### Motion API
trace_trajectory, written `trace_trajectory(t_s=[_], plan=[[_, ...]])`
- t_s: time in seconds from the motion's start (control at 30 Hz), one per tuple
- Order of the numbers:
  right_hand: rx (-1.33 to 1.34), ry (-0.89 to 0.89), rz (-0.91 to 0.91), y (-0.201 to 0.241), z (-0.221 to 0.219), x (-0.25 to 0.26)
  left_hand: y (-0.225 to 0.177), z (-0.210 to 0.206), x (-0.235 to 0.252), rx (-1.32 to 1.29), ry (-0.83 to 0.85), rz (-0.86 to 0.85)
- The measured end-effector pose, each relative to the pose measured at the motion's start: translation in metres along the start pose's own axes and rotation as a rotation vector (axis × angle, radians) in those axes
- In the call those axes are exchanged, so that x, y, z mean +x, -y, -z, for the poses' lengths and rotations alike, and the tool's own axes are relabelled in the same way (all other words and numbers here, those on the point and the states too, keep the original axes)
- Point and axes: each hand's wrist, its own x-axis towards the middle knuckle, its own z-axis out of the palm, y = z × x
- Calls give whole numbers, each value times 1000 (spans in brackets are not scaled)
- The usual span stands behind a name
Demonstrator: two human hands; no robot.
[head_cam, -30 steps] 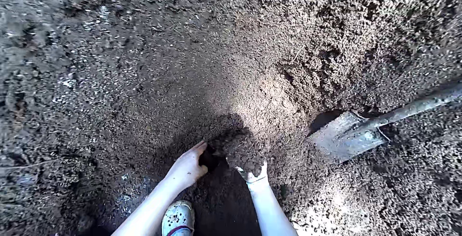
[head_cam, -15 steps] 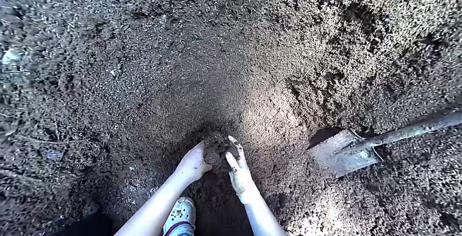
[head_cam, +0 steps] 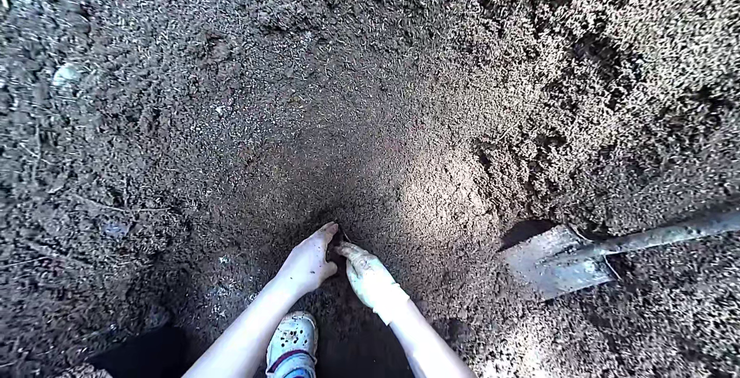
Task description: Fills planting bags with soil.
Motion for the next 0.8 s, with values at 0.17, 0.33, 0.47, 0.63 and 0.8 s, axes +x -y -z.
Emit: trace_trajectory(t_s=[0.17, 0.33, 0.47, 0.63, 0.8], plan=[[-108, 44, -36, -4, -25, 15, 1, 16, -6, 83, -86, 67], [-227, 115, -81, 7, -20, 10, -16, 11, 23, 359, -103, 141], [-228, 22, 12, 3, -31, -7, -18, -4, 31, 442, -3, 59], [-249, -84, 96, -12, -74, -39, 15, -40, -16, 252, -114, -242], [-375, 171, -48, -23, -113, -36, 44, -88, -41, 204, -156, -520]])
